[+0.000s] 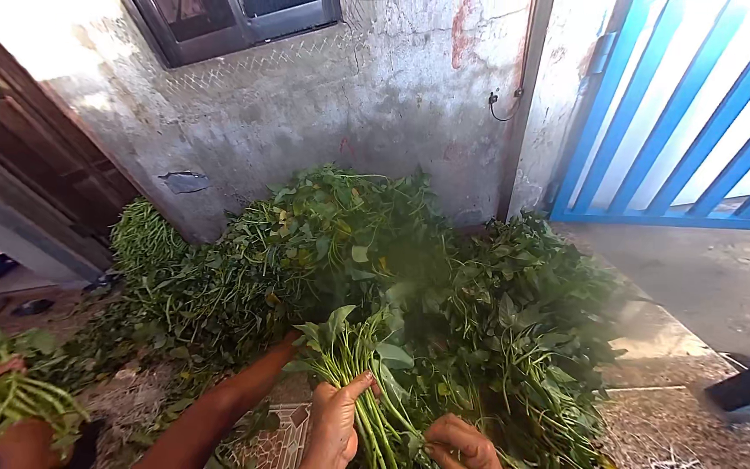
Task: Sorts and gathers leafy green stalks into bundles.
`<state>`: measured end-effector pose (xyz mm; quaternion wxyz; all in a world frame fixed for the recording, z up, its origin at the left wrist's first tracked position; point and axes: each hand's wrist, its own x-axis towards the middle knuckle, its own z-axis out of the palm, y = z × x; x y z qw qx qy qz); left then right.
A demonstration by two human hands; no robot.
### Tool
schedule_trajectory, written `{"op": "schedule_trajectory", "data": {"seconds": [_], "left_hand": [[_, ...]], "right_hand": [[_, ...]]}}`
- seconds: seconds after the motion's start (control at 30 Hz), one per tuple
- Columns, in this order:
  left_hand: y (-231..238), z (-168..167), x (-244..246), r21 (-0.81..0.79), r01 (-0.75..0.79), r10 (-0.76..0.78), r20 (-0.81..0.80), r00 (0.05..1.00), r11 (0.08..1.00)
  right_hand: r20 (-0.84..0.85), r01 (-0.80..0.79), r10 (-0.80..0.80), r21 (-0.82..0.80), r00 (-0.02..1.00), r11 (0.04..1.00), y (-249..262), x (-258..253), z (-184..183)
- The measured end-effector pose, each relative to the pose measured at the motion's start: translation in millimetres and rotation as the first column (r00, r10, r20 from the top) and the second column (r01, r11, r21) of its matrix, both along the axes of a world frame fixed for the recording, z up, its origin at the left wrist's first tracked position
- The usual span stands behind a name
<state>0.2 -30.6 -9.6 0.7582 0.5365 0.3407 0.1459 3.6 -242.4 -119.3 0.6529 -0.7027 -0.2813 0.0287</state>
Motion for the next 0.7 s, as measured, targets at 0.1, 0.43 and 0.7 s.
{"op": "schedule_trajectory", "data": {"seconds": [0.1, 0.43, 0.7], "left_hand": [[6, 3, -3, -0.018, 0.028, -0.027, 0.063, 0.998, 0.999], [15, 16, -9, -0.028, 0.245, -0.236, 0.188, 0.953, 0.969], [8, 16, -12, 0.041, 0.272, -0.273, 0.250, 0.929, 0.962]], "right_hand": [[0.109, 0.027, -0.012, -0.132, 0.994, 0.991, 4, -4, 1], [0.205, -0.022, 0.070, -0.225, 0.976, 0.974, -7, 3, 13], [0.178, 0.156, -0.104, -0.306, 0.978, 0.939, 4, 3, 33]]}}
